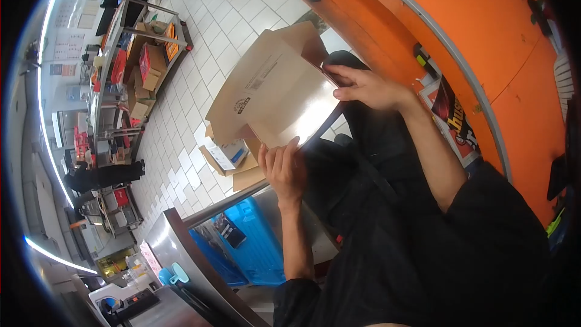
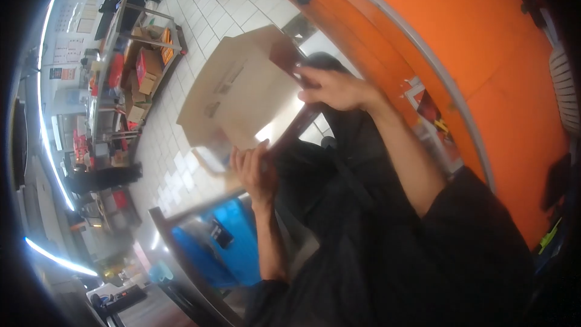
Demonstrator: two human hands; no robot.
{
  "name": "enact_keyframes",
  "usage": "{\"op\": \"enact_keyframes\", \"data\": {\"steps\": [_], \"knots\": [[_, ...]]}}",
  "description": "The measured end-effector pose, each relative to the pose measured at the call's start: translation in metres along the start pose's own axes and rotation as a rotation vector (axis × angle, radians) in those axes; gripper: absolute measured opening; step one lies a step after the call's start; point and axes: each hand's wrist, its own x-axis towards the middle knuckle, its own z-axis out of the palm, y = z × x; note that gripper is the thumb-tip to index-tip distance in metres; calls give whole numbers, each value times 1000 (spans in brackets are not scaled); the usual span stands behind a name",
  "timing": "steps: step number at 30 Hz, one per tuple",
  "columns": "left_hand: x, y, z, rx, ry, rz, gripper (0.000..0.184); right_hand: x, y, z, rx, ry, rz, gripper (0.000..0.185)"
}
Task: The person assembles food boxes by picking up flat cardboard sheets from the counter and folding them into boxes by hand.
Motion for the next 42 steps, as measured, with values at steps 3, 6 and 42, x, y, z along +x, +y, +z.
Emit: {"op": "enact_keyframes", "data": {"steps": [3,6,42], "knots": [[15,17,-18,-61,-5,-30,35,-5,-16,8,-46,101,-26,64],[27,32,-31,-144,65,-54,36,-8,-65,16,-281,341,-267,49],[24,33,-94,-1055,178,-237,16,76,-274,-96,-475,1648,-1468,10]]}}
